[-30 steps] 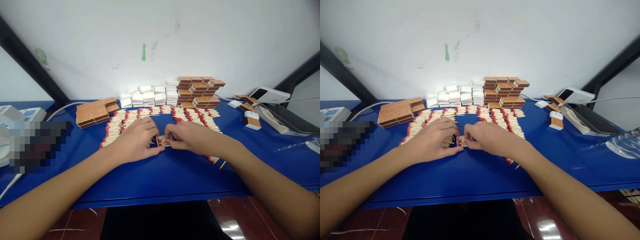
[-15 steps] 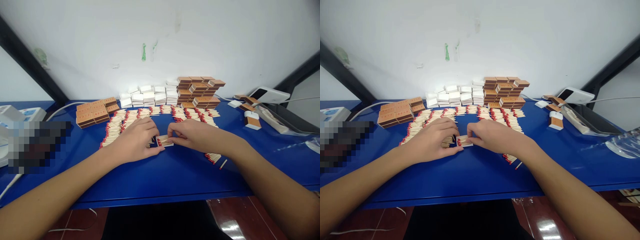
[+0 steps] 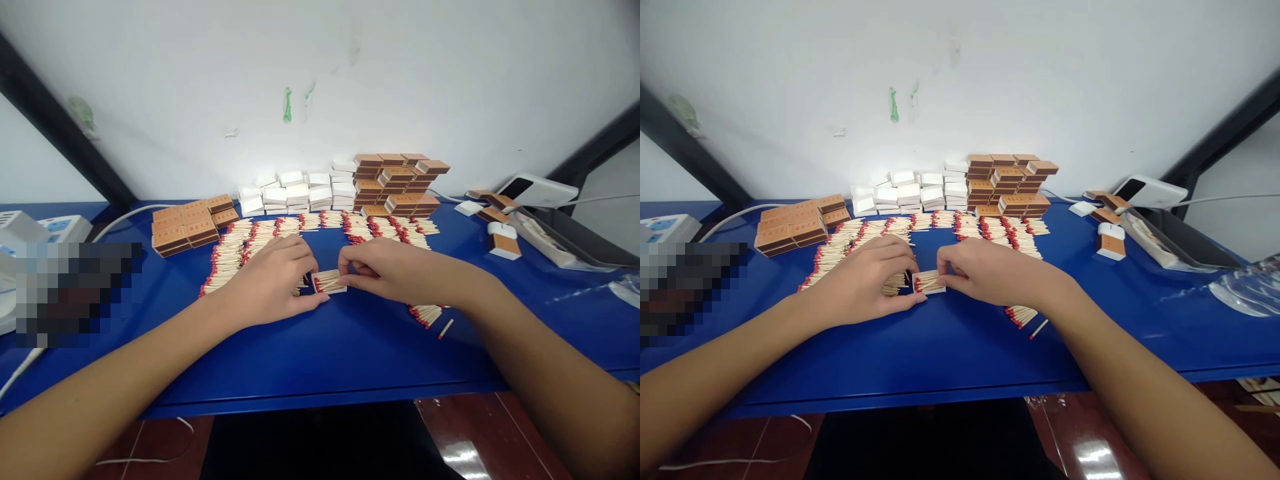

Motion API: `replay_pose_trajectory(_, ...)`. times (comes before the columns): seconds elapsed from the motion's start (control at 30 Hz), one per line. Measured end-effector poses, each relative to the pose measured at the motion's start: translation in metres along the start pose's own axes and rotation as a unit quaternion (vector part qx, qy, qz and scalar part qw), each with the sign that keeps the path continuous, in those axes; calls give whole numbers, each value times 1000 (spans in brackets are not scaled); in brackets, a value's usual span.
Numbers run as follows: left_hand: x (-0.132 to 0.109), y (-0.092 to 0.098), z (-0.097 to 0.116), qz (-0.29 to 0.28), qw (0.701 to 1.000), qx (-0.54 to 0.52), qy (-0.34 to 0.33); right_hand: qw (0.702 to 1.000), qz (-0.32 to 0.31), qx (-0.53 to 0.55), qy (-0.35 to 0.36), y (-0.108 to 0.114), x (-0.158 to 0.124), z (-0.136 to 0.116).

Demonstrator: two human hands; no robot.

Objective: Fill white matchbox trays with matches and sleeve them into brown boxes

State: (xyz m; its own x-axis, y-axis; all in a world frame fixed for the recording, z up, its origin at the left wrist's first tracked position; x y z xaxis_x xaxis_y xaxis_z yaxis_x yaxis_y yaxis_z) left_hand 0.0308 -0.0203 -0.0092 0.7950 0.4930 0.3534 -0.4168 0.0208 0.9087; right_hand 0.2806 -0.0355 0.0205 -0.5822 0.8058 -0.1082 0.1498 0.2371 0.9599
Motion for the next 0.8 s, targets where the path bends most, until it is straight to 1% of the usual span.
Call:
replay_pose_trajectory(0.17,1,0,0,-4,1000,-3,2,1000,4,3,18,-4,1,-1)
replay_pose_trajectory(0.37,0,0,1,-2,1000,0,1,998,36,14,50,-4,3,-2)
replay_pose_trajectory(0.5,0,0,0,-5,1000,-2,5,999,23,8,49,-6,4,-1)
replay_pose_trajectory(0.7,1,0,-1,-1,1000,5,-2,998,42,9,46,-5,6,-3)
replay_pose_trajectory(0.8,0,0,0,-3,1000,0,-1,998,33,13,42,-6,6,-5)
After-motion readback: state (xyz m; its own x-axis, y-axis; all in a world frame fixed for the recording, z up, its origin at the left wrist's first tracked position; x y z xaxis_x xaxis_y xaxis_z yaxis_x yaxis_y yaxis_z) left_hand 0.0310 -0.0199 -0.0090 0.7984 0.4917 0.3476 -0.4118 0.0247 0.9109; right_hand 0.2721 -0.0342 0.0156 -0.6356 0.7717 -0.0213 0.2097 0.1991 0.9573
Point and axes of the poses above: each hand's wrist, its own x-axis towards the middle knuckle, its own y-axis out of the back of the hand, z = x × y, the point moved 1 cm from there along x, towards the middle knuckle, and after that the axes turned 5 degrees about -x, right-handed, at the moved point
